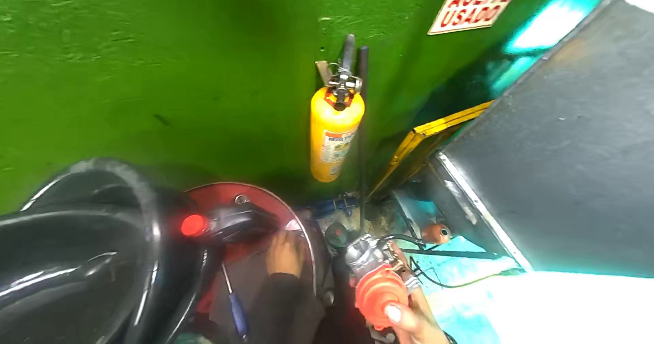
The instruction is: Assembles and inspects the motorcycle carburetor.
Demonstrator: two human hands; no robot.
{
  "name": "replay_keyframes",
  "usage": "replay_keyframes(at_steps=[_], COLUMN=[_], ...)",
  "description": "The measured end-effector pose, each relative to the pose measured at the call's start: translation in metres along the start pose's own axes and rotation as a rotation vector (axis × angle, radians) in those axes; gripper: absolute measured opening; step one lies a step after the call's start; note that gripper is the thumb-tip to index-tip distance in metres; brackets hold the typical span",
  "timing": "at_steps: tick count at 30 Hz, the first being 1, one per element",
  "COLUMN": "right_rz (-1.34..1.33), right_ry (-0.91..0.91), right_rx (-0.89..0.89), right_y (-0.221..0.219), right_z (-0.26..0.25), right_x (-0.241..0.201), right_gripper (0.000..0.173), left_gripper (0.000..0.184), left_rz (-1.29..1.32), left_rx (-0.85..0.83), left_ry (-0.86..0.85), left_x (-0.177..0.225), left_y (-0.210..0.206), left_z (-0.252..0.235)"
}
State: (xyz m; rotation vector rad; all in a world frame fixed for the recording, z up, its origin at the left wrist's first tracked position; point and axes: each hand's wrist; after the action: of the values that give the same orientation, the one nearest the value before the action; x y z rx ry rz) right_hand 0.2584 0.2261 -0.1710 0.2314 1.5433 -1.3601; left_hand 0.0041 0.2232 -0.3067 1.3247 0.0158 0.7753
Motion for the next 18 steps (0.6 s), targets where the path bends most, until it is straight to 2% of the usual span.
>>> replay_keyframes(at_steps=[2, 4, 6, 8, 9, 10, 12, 13, 15, 18], right_rz=[-0.009, -0.02, -0.018, 0.014, 0.035, 0.057, 0.102, 0.135, 0.203, 0.329], right_ry=[0.008, -0.017, -0.062, -0.1, -0.11, -0.114, -0.117, -0.121, -0.134, -0.074], right_rx=[-0.006, -0.016, -0.01, -0.032, -0.034, -0.047, -0.079, -0.084, -0.107, -0.166], right_y=[-0.006, -0.012, -0.019, -0.025, -0.029, -0.031, -0.037, -0.04, -0.049, -0.064], right_z=[-0.004, -0.01, -0.015, -0.019, -0.022, -0.024, -0.028, -0.03, -0.034, -0.036], right_x=[0.0, 0.0, 0.001, 0.002, 0.003, 0.004, 0.01, 0.015, 0.028, 0.045], right_gripper=[0.096, 0.103, 0.103, 0.103, 0.096, 0.088, 0.084, 0.088, 0.107, 0.118], left_gripper=[0.03, 0.032, 0.033, 0.029, 0.026, 0.023, 0.018, 0.018, 0.019, 0.013], left_rz=[-0.039, -0.067, -0.012, 0.179, 0.309, 0.449, 0.709, 0.778, 0.787, 0.723], left_rx=[0.008, 0.016, 0.042, 0.136, 0.207, 0.263, 0.345, 0.358, 0.36, 0.464], left_ry=[-0.045, -0.098, -0.131, -0.173, -0.199, -0.227, -0.359, -0.437, -0.537, -0.535], left_x=[-0.003, -0.008, -0.014, -0.019, -0.017, -0.013, 0.001, 0.009, 0.025, 0.041], left_y=[0.0, 0.001, 0.004, 0.013, 0.023, 0.039, 0.082, 0.106, 0.144, 0.154], left_z=[0.0, 0.0, 0.006, 0.022, 0.034, 0.05, 0.088, 0.107, 0.137, 0.153])
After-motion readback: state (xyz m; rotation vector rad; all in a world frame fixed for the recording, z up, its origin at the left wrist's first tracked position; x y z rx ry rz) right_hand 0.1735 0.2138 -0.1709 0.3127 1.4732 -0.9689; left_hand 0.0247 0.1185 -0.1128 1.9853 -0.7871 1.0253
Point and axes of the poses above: each hand's wrist, its own z-axis away from the middle knuckle, its own y-axis out of the back of the hand, x = y × z, and after that the axes turned 7 degrees about -x, right-handed
